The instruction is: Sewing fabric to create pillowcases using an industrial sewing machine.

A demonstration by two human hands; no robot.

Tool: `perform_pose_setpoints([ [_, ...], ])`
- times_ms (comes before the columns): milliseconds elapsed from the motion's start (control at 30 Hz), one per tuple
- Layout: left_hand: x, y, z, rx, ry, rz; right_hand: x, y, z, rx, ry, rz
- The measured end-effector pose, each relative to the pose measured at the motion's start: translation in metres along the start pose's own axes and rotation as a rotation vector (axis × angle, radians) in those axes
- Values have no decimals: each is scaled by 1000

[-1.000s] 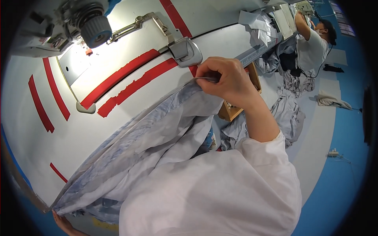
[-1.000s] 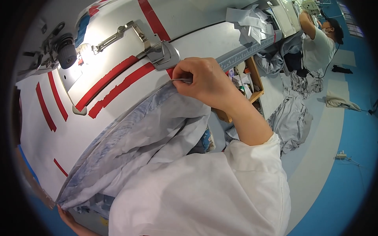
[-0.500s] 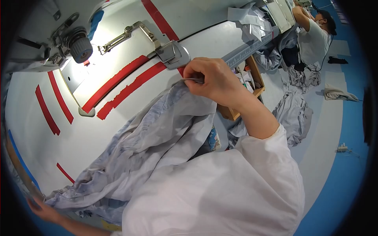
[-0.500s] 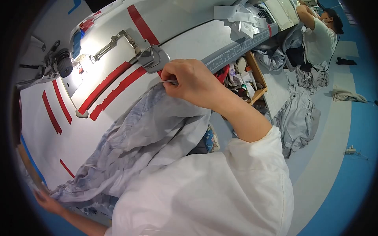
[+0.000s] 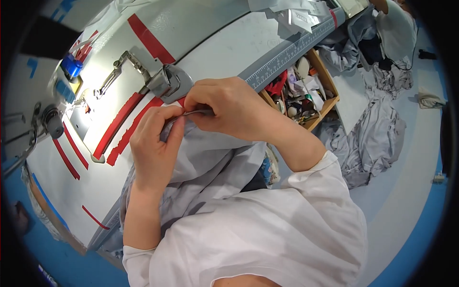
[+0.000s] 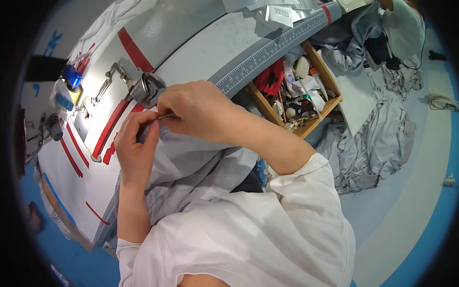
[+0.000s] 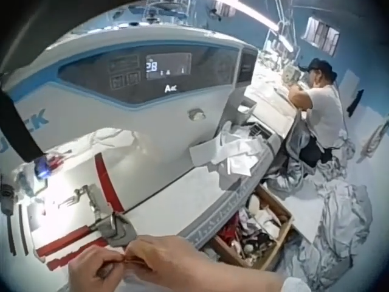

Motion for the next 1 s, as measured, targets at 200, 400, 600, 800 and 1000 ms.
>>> perform_pose_setpoints([
  [200,-1,3,-2,-35,6,-150,-5,-1,4,-44,-83,17],
  [400,20,7,0,-25,-76,15,-12,1,19,-227,-128,-17],
  [600,11,6,-3,-13,-49,-70,-74,-104,142,-796,-54,60],
  [800,10,6,0,-13,-51,-59,-297,-153,299,-568,935,465],
  [1000,-8,7,-7,-37,26,-83,-341,-121,289,-309,1073,671],
])
Point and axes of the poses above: each hand's wrist, its own z-axis away from the middle knuckle, its own y-axis out of the palm, x = y × z, the point moved 9 cm from there along -z, towards the middle knuckle, and after that the axes turned 15 degrees about -z, right-handed, at the moved point
